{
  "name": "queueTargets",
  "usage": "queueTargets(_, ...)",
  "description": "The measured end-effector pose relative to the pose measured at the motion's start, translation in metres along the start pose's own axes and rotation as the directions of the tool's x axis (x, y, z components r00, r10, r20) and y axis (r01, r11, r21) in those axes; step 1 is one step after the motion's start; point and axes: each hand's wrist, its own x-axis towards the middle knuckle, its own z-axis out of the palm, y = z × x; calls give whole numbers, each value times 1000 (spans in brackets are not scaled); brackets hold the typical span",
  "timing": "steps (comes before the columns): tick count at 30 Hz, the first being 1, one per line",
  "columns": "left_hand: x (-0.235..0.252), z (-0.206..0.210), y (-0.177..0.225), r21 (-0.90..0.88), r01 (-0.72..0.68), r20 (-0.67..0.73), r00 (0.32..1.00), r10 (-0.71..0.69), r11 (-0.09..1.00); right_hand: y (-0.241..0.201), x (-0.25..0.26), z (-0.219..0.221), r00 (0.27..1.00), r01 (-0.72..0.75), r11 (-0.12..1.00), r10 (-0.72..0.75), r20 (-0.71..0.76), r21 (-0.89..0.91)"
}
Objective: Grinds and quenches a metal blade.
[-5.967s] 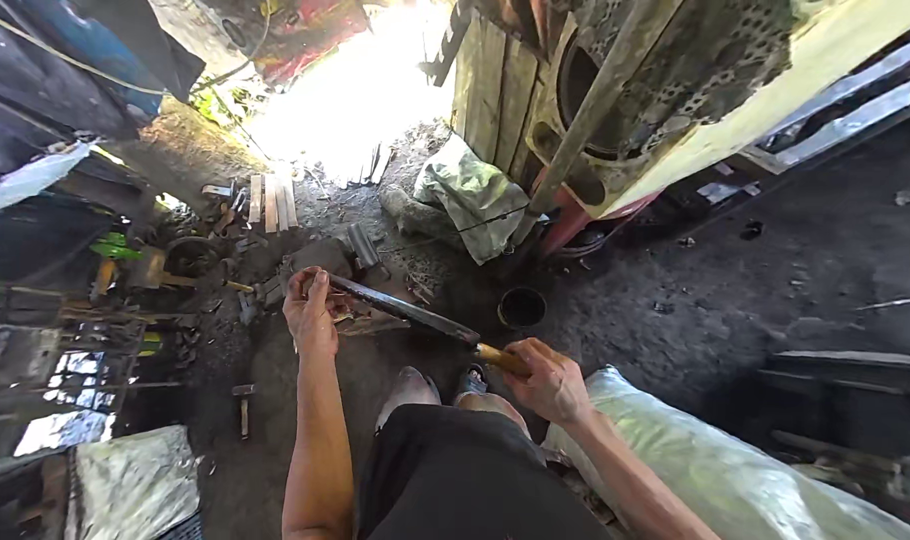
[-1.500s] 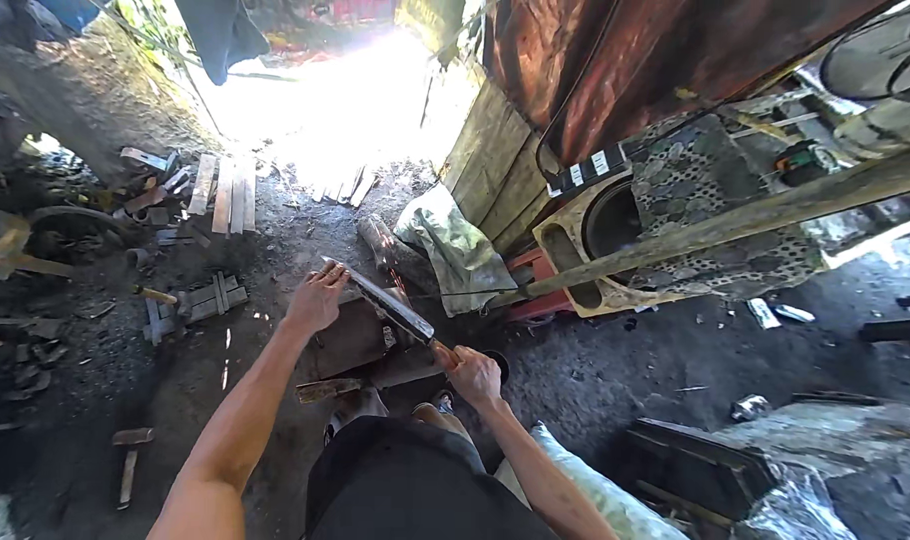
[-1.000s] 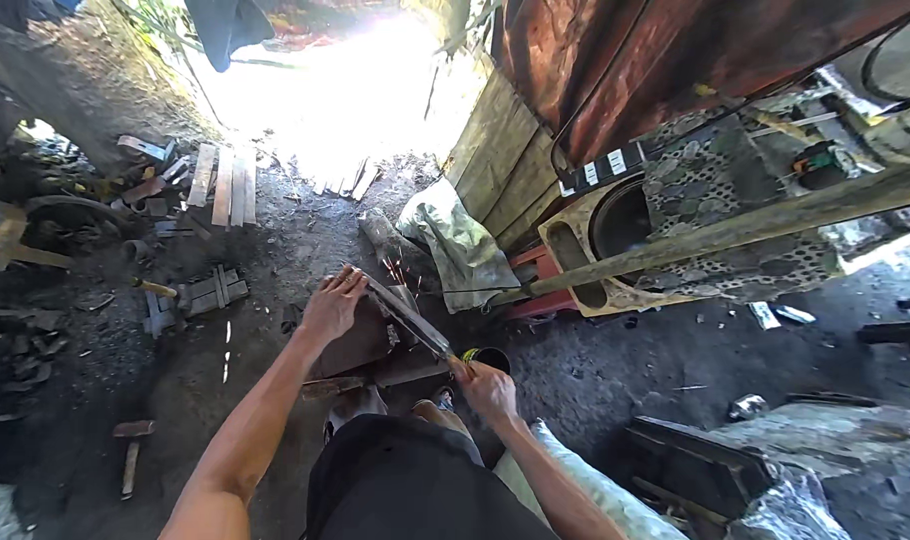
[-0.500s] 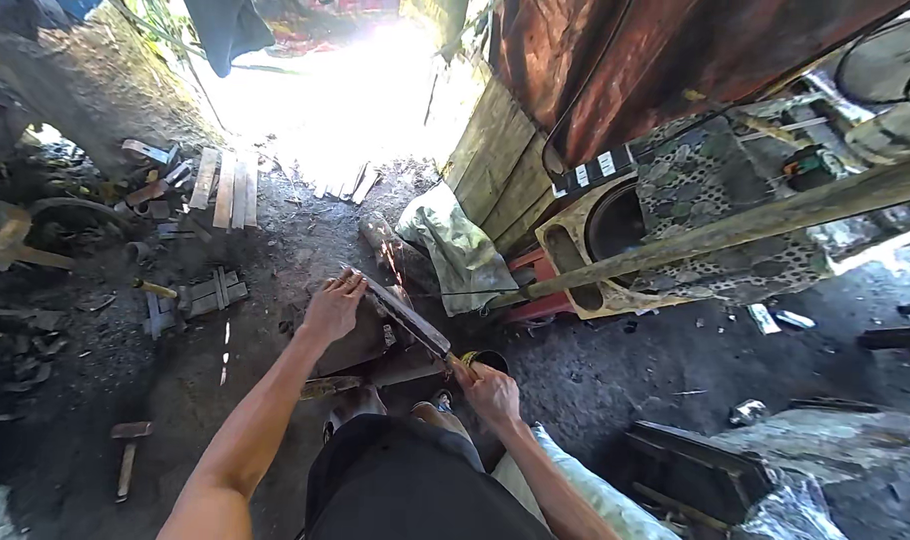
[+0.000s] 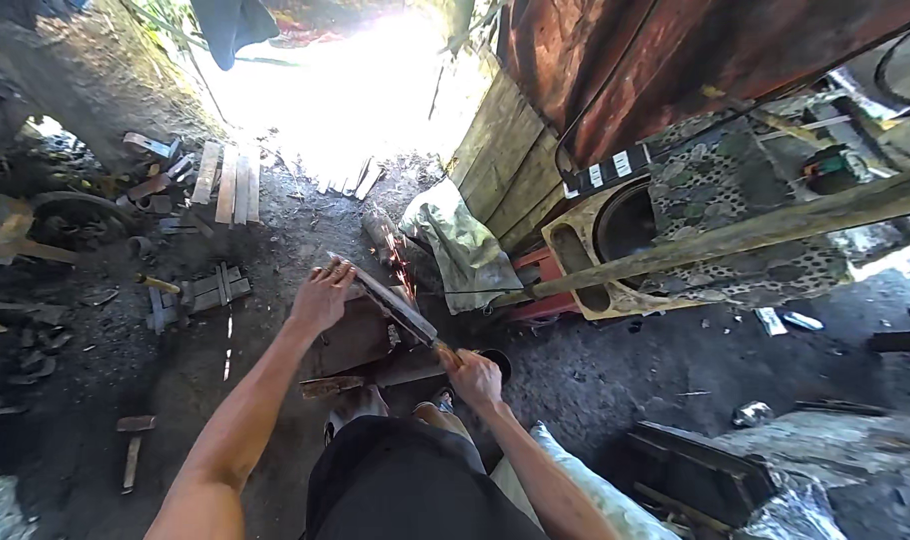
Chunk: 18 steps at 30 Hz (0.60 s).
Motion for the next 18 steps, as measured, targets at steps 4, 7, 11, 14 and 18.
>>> queueTargets(4, 8, -12, -37, 63, 28, 25, 999, -30, 998, -25, 31, 5, 999, 22, 1000, -22, 30, -4)
queueTargets(7, 8, -11, -24, 24, 16, 35, 999, -17, 1000, -13, 22, 6, 1000, 5, 1000, -5, 7, -28)
queueTargets(11, -4, 3, 26, -41, -26, 33, 999, 28, 999, 26, -22, -6, 999, -37, 998, 37, 1, -53)
queueTargets(14, -10, 11, 69, -82, -100, 45, 994, 104, 992, 62, -62, -15, 998, -51, 997, 48, -46, -57)
queueTargets(18, -12, 12, 102, -95, -138, 116, 982, 149, 986, 92, -89, -7, 983, -6, 997, -9, -181, -78)
